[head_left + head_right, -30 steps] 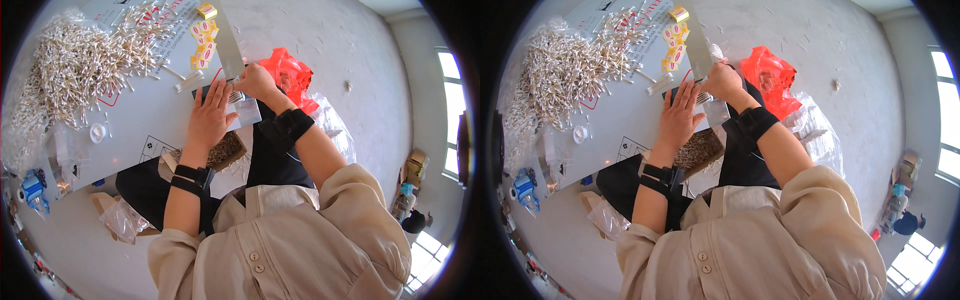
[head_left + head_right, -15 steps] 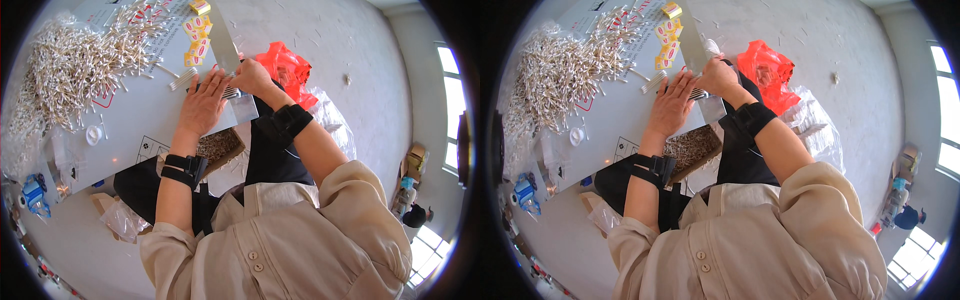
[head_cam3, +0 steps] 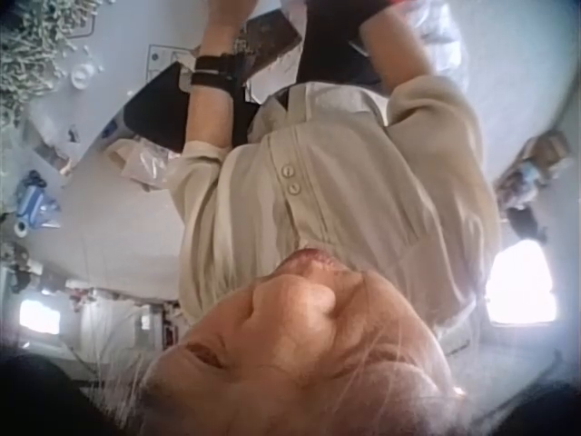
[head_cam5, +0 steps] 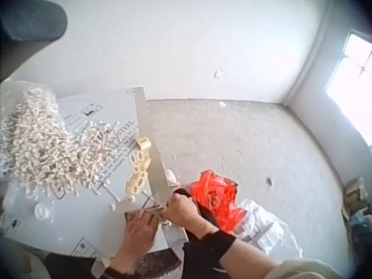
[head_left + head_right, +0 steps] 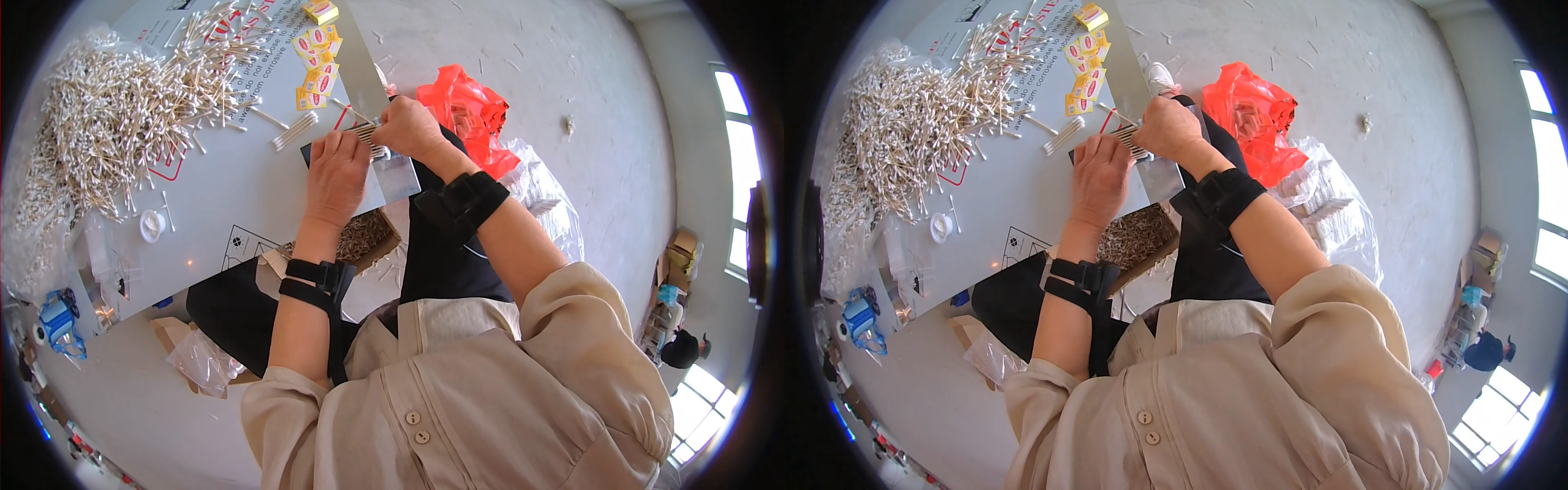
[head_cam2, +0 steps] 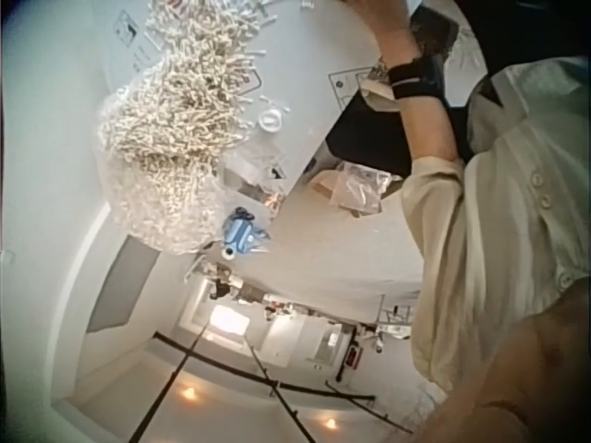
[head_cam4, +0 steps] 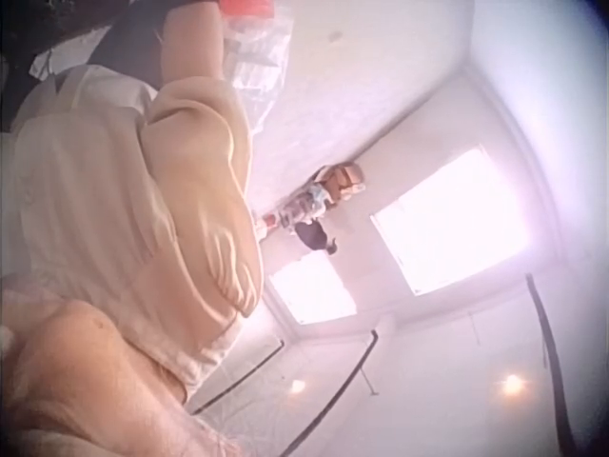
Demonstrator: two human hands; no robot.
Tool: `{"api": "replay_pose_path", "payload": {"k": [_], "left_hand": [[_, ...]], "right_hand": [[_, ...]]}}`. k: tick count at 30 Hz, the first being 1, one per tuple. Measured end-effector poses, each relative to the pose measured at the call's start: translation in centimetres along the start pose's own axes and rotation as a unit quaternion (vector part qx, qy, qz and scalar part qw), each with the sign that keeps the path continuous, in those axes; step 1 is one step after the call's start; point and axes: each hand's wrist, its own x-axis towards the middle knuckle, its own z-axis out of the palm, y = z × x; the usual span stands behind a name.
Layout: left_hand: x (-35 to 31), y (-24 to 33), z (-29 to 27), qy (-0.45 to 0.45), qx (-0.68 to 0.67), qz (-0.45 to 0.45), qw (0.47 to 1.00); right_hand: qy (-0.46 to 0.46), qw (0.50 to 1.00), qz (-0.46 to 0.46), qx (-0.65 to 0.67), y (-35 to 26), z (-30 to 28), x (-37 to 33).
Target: The person is manually aligning cotton swabs and packaging them into plastic sleeves with labels.
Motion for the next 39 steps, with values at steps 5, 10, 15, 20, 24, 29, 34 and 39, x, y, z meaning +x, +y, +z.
{"api": "replay_pose_path", "payload": {"k": [5, 10, 15, 20, 24, 29, 34, 39], "left_hand": [[0.5, 0.3, 0.4, 0.002, -0.035, -0.008, 0.999], [0.1, 0.1, 0.0, -0.012, -0.050, -0.011, 0.999], [-0.5, 1.4, -0.1, -0.032, 0.026, -0.078, 0.996], [-1.2, 2.4, 0.3, -0.110, 0.043, -0.108, 0.987], [-1.1, 2.3, 0.2, -0.124, 0.044, -0.103, 0.986], [-1.0, 2.6, 0.3, -0.130, 0.033, -0.112, 0.985], [-0.9, 2.8, 0.2, -0.127, 0.034, -0.124, 0.984], [-1.1, 2.6, 0.8, -0.135, 0.065, -0.120, 0.981]], "right_hand": [[0.009, 1.000, 0.002, 0.000, 0.1, 0.1, 0.0], [0.009, 1.000, 0.007, 0.008, -0.1, 0.1, -0.4], [0.023, 0.999, 0.004, 0.022, 0.8, 0.5, -0.4], [0.087, 0.981, -0.082, 0.152, 2.9, 1.0, -0.3], [0.115, 0.964, -0.127, 0.201, 2.8, 1.1, 0.2], [0.094, 0.958, -0.257, 0.087, 1.8, 1.1, 2.3], [0.059, 0.948, -0.300, 0.085, 2.5, 0.9, 2.5], [0.098, 0.938, -0.319, 0.090, 3.7, 1.4, 2.1]]}}
